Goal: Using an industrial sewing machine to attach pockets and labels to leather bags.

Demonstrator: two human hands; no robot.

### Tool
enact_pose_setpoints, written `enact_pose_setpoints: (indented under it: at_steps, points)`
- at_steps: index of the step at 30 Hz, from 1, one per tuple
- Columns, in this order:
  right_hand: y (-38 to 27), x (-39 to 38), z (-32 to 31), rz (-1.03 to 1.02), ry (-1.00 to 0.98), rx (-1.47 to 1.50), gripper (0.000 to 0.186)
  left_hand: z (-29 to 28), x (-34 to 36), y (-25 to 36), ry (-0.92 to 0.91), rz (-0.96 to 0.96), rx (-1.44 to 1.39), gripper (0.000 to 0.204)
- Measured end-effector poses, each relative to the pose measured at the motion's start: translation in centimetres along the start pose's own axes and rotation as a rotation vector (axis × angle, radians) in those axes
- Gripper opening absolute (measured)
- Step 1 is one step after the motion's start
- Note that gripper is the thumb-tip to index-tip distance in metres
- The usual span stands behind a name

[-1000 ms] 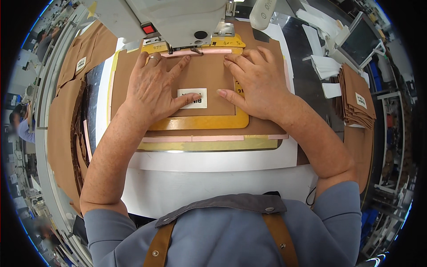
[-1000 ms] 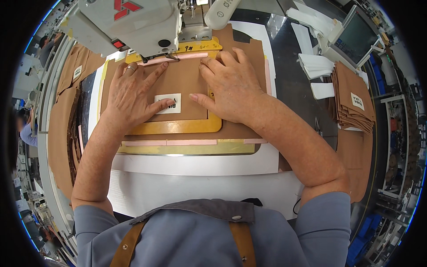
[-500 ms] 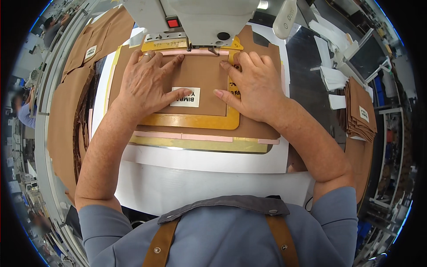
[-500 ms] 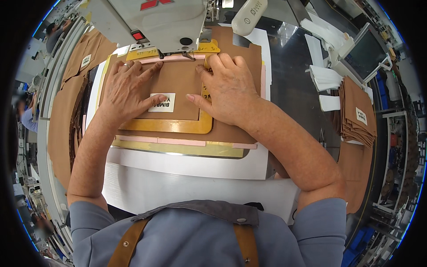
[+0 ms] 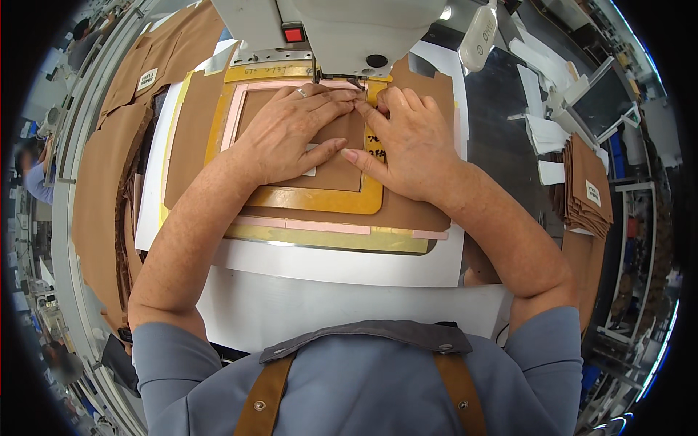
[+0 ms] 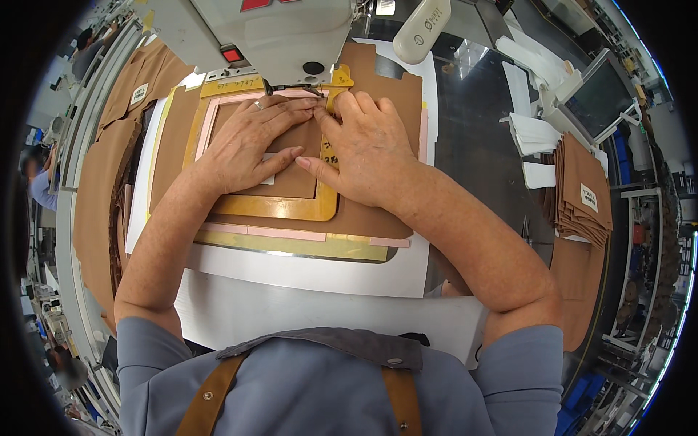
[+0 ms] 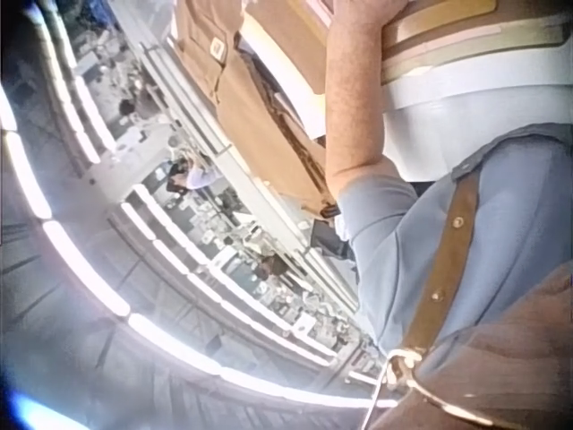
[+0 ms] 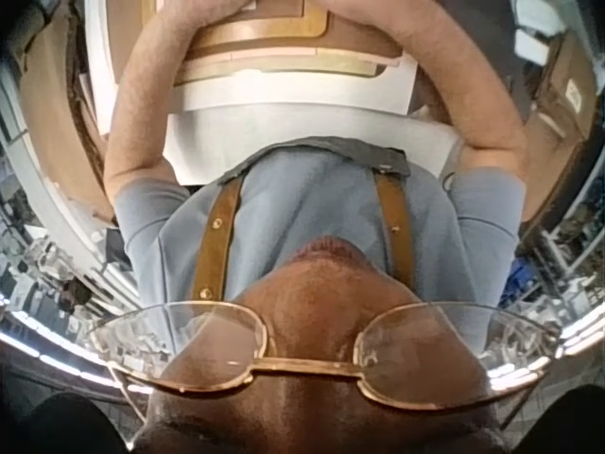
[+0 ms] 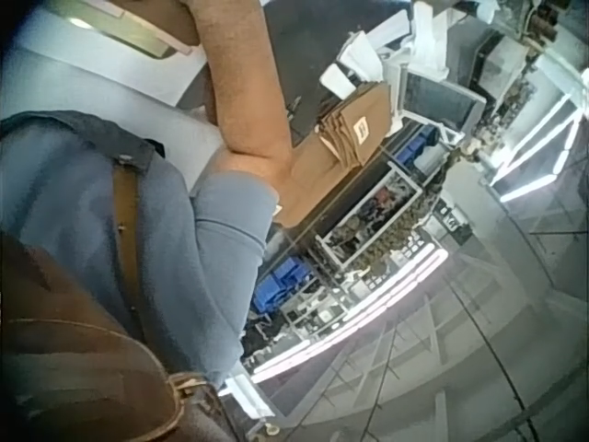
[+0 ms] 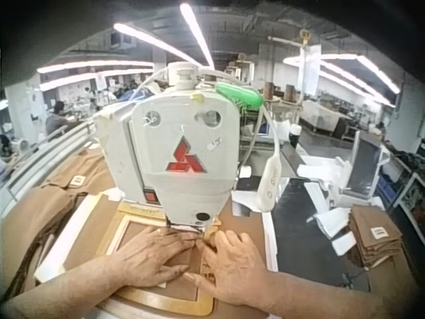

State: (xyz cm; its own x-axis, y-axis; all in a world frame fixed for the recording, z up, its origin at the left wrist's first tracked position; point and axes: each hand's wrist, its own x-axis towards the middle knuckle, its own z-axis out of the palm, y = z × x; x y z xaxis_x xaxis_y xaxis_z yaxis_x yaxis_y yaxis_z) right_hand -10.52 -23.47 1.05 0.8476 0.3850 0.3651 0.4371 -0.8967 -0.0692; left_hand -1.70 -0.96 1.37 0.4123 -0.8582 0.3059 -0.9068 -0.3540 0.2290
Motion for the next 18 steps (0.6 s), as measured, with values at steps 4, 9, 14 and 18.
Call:
enact_pose_setpoints:
  at_steps: [4, 9, 14, 18]
  points:
    - [0.2, -0.2, 0.0, -0.024, 0.039, 0.011, 0.068, 0.2, 0.6, -0.3, -0.017, 0.008, 0.041, 0.051]
    - [-0.3, -1.0, -1.1, -0.115, 0.063, 0.075, 0.047, 0.9, 0.5, 0.0, 0.006, -0.024, -0.026, 0.054]
    - [-0.6, -1.7, -1.4, -0.123, 0.073, 0.076, 0.043, 1.1, 0.9, 0.2, 0.010, -0.101, 0.044, 0.062]
    - [-0.7, -1.7, -1.3, -0.125, 0.074, 0.075, 0.044, 1.3, 0.9, 0.3, 0.026, -0.099, 0.076, 0.062]
